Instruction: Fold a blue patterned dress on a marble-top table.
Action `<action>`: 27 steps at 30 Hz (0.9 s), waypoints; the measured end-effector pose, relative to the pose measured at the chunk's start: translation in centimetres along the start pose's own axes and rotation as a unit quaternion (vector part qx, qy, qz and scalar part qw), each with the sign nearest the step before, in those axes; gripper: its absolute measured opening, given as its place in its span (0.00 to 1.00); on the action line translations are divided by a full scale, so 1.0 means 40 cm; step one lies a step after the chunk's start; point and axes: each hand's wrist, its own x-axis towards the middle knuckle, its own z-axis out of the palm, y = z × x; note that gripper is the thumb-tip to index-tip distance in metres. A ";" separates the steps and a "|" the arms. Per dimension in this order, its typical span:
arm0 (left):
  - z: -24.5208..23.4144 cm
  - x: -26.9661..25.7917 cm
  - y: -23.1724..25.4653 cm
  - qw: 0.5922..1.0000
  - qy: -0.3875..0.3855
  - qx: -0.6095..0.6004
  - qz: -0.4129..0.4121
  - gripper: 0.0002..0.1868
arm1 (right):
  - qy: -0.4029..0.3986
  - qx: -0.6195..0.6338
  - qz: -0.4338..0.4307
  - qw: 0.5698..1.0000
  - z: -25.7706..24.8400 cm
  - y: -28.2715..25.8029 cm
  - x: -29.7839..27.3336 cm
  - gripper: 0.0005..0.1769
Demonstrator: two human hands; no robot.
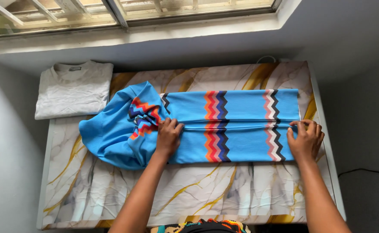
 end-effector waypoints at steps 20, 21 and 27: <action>0.048 0.021 0.036 0.995 0.048 0.048 -0.071 0.10 | 0.021 0.022 0.063 0.998 0.038 -0.003 0.022 0.07; 0.049 0.020 0.036 0.994 0.040 0.056 -0.079 0.10 | 0.009 0.039 0.074 0.996 0.037 -0.012 0.027 0.10; -0.007 0.010 0.092 0.995 0.090 -0.023 -0.040 0.12 | 0.054 0.030 0.033 0.998 0.069 -0.021 -0.006 0.18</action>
